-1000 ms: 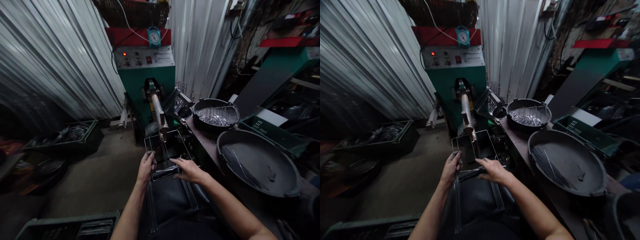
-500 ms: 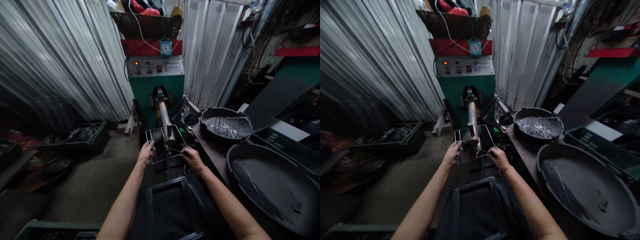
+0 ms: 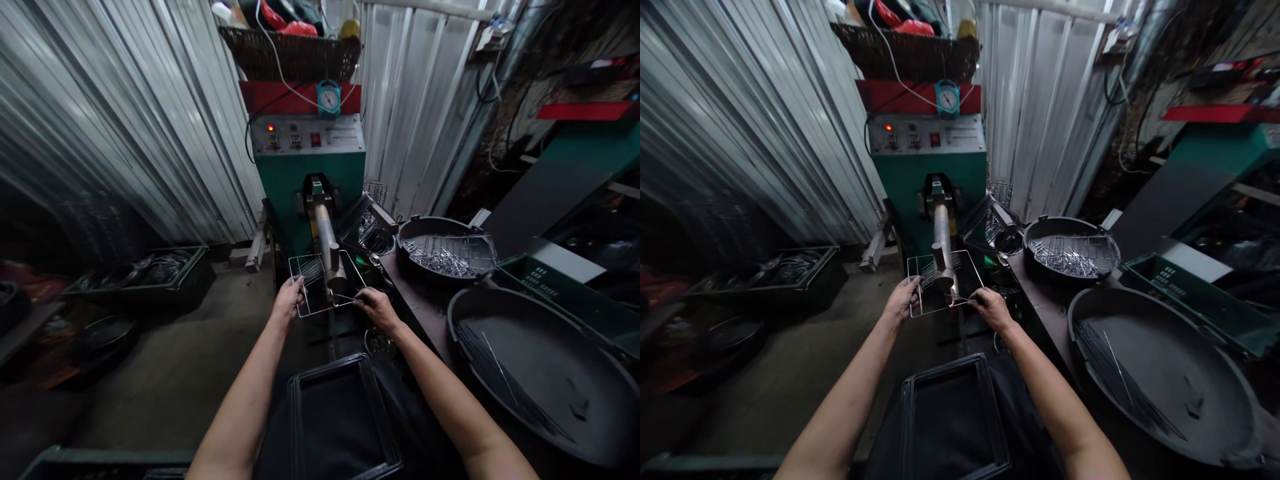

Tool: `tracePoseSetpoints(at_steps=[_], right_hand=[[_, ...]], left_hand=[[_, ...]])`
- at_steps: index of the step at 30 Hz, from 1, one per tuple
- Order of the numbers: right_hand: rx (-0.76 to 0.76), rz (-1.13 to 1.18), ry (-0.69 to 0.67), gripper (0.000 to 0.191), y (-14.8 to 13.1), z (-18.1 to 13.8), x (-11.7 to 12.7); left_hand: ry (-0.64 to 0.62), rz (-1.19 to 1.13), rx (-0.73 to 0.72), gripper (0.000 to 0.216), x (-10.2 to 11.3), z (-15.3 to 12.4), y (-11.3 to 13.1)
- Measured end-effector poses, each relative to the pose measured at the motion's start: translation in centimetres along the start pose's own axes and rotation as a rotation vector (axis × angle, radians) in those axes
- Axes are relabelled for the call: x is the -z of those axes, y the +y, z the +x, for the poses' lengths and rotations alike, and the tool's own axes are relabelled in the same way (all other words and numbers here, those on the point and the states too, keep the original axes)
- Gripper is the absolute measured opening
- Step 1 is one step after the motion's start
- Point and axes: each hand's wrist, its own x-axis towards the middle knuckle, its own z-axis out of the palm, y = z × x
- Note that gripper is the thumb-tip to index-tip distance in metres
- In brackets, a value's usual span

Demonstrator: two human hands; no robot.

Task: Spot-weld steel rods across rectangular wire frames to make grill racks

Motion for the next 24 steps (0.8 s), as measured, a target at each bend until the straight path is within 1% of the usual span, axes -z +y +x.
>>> tracePoseSetpoints(at_steps=[9, 13, 16, 19, 24], right_hand=[[0.002, -0.039, 0.028, 0.013, 1.0, 0.7, -0.5], [0.015, -0.118, -0.014, 0.012, 0.7, 0.7, -0.1], [0.031, -0.195, -0.065, 0.013, 0.3, 0.1, 0.5], [0.02, -0.199, -0.078, 0.015, 0.5, -1.2, 1.3], [-0.028, -0.124, -0.033, 0.017, 2.1, -2.1, 2.8]], left_hand=[[-0.008, 0.016, 0.02, 0.03, 0.1, 1.3, -0.5], [-0.022, 0.022, 0.036, 0.031, 0.3, 1.2, -0.6], [-0.046, 0.013, 0.034, 0.033, 0.0, 0.9, -0.7], [-0.082, -0.001, 0.03, 0.034, -0.8, 0.6, -1.2], [-0.119, -0.05, -0.003, 0.035, -3.3, 0.8, -1.7]])
